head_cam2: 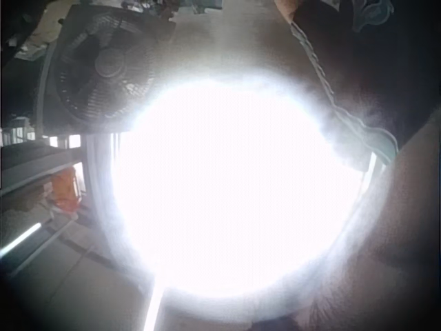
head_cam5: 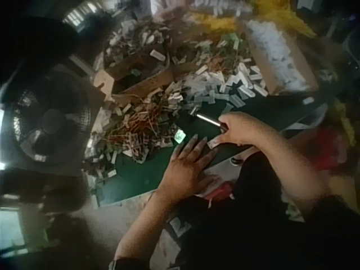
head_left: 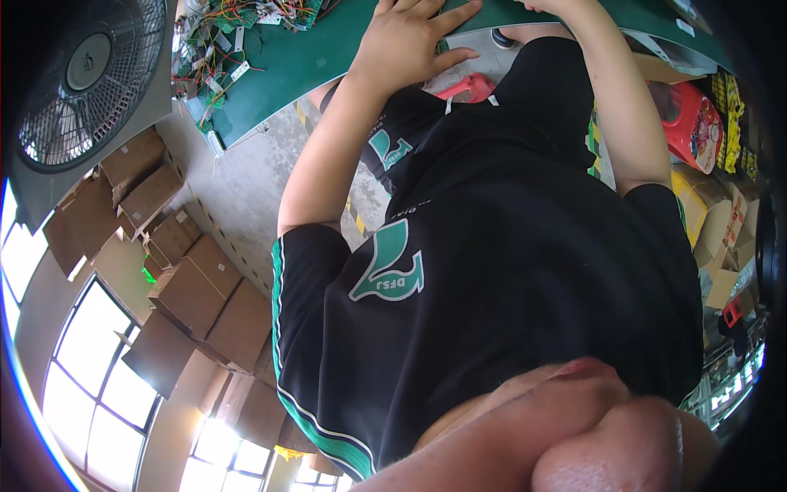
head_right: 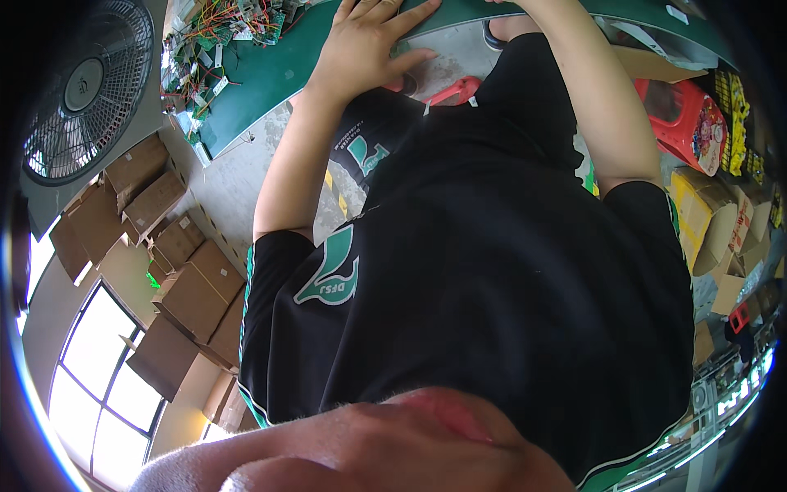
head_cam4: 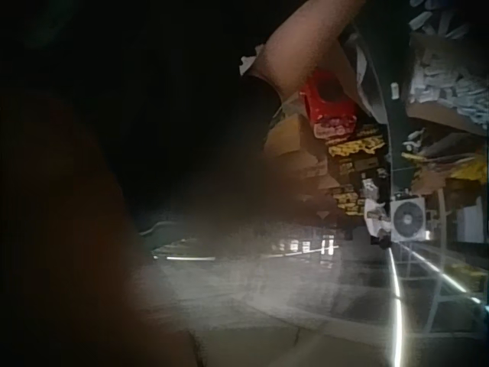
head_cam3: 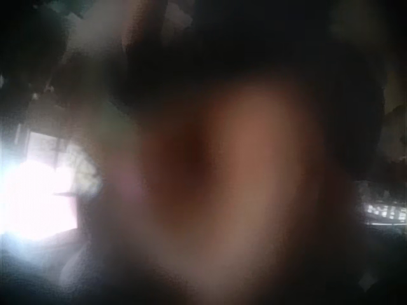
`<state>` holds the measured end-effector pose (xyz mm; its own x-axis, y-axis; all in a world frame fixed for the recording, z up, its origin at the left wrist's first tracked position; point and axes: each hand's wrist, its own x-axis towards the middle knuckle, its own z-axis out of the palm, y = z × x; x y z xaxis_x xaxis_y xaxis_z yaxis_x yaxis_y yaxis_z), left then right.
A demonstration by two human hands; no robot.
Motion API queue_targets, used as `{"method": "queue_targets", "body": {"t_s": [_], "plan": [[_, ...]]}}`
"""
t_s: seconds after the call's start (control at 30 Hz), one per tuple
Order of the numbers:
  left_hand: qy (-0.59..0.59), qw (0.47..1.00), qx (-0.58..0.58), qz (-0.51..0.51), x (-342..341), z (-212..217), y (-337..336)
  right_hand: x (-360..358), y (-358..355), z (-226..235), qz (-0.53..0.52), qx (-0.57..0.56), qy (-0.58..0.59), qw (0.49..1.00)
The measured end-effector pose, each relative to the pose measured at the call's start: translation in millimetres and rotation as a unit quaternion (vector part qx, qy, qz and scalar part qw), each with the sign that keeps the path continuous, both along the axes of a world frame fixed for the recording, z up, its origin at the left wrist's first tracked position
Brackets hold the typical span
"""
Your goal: The person assembles electronic components by attaching small plastic pieces to circuit boards with pliers.
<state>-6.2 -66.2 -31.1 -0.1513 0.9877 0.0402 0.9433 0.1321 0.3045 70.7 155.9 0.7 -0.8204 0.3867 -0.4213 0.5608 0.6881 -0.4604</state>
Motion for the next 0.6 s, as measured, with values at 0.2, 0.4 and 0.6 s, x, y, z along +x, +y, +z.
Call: {"method": "queue_targets", "body": {"t_s": [0.2,0.4,0.6], "plan": [[0.002,1.0,-0.002,-0.016,-5,2,-2,-4,0,7,0.006,-0.026,-0.029,0.999],[0.013,1.0,0.003,-0.023,-4,3,1,-6,-1,15,-0.003,-0.055,-0.053,0.997],[0.021,0.999,-0.019,-0.022,-5,3,-1,-6,-2,7,0.017,-0.014,-0.033,0.999]]}}
